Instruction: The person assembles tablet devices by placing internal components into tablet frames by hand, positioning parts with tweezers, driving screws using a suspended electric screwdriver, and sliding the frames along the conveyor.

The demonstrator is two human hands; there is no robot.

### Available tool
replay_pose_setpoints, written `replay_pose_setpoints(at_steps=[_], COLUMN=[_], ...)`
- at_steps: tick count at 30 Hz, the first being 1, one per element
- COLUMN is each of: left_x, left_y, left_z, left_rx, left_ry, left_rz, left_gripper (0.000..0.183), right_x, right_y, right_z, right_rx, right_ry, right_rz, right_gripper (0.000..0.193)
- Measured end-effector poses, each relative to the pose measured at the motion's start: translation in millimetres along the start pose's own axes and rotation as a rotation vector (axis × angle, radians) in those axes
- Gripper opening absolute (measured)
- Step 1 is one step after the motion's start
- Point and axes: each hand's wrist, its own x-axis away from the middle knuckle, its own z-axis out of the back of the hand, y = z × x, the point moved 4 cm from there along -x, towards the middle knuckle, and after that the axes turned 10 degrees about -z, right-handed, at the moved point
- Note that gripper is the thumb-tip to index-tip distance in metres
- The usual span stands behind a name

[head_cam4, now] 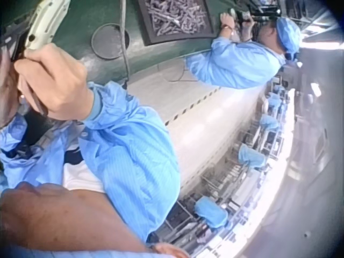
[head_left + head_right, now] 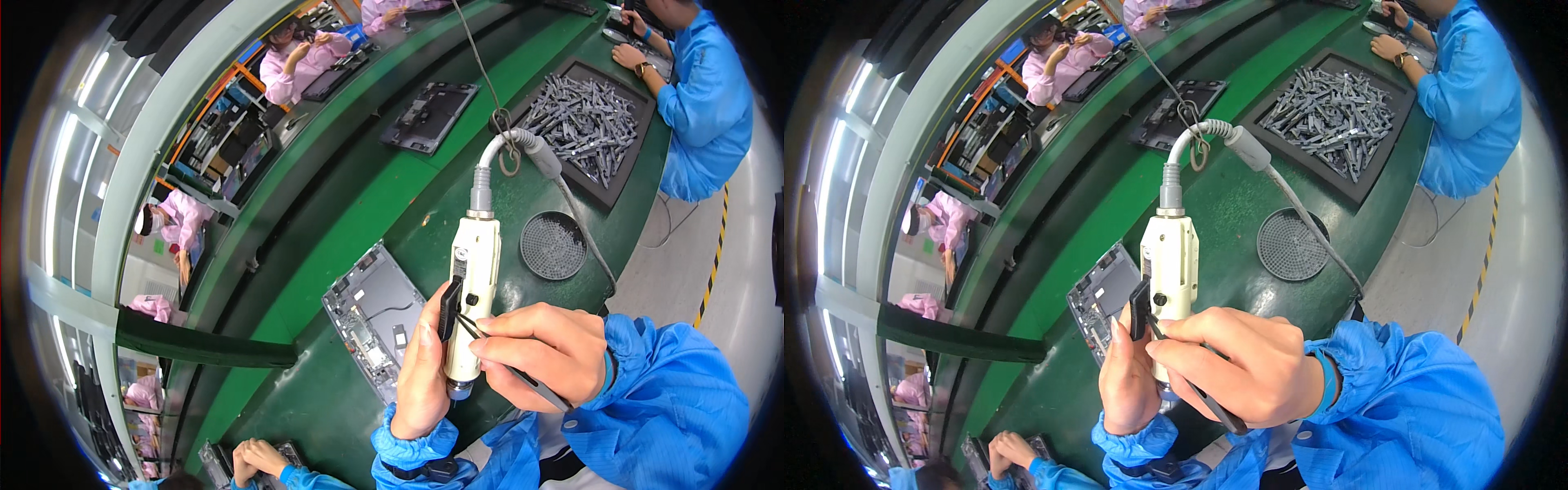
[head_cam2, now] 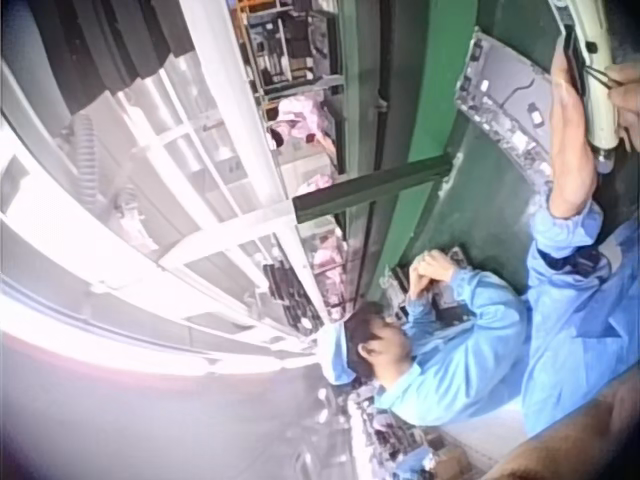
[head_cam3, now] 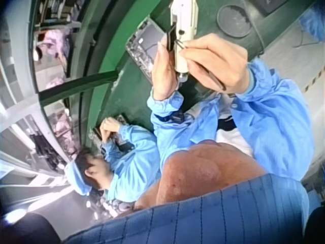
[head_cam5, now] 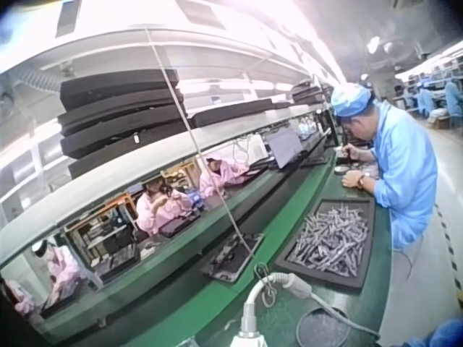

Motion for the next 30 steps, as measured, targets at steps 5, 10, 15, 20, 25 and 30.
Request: replay_pose_setpoints(at_steps=[5, 10, 15, 20, 25, 30], left_x=[0.4, 0.9, 1.6, -1.1, -2.6, -2.5], left_y=[-0.2, -1.3, -1.3, -2.2, -11.4, -16.6], left_z=[-2.3, -2.0, -2.6, 1.0, 9.3, 12.3], left_rx=[-0.010, -0.080, -0.093, 0.018, 0.315, 0.315], left_ry=[0.031, 0.059, 0.088, 0.060, 0.042, -0.013], left_rz=[-0.033, -0.081, -0.070, -0.018, 0.127, 0.105], left_gripper=[0.055, 0.054, 0.052, 0.051, 0.052, 0.053], right_x=[-1.7, -1.8, -1.7, -5.4, -4.5, -2.4], right_y=[-0.2, 1.3, 3.8, 9.5, 10.0, 13.7], right_z=[2.0, 2.4, 2.2, 6.5, 27.5, 29.4], right_rx=[0.047, 0.023, -0.014, -0.131, -0.235, -0.256], right_ry=[-0.041, -0.017, 0.009, -0.072, -0.078, -0.057], right_rz=[-0.019, -0.019, -0.015, -0.082, -0.106, -0.139], right_gripper=[0.022, 0.022, 0.021, 0.020, 0.023, 0.021])
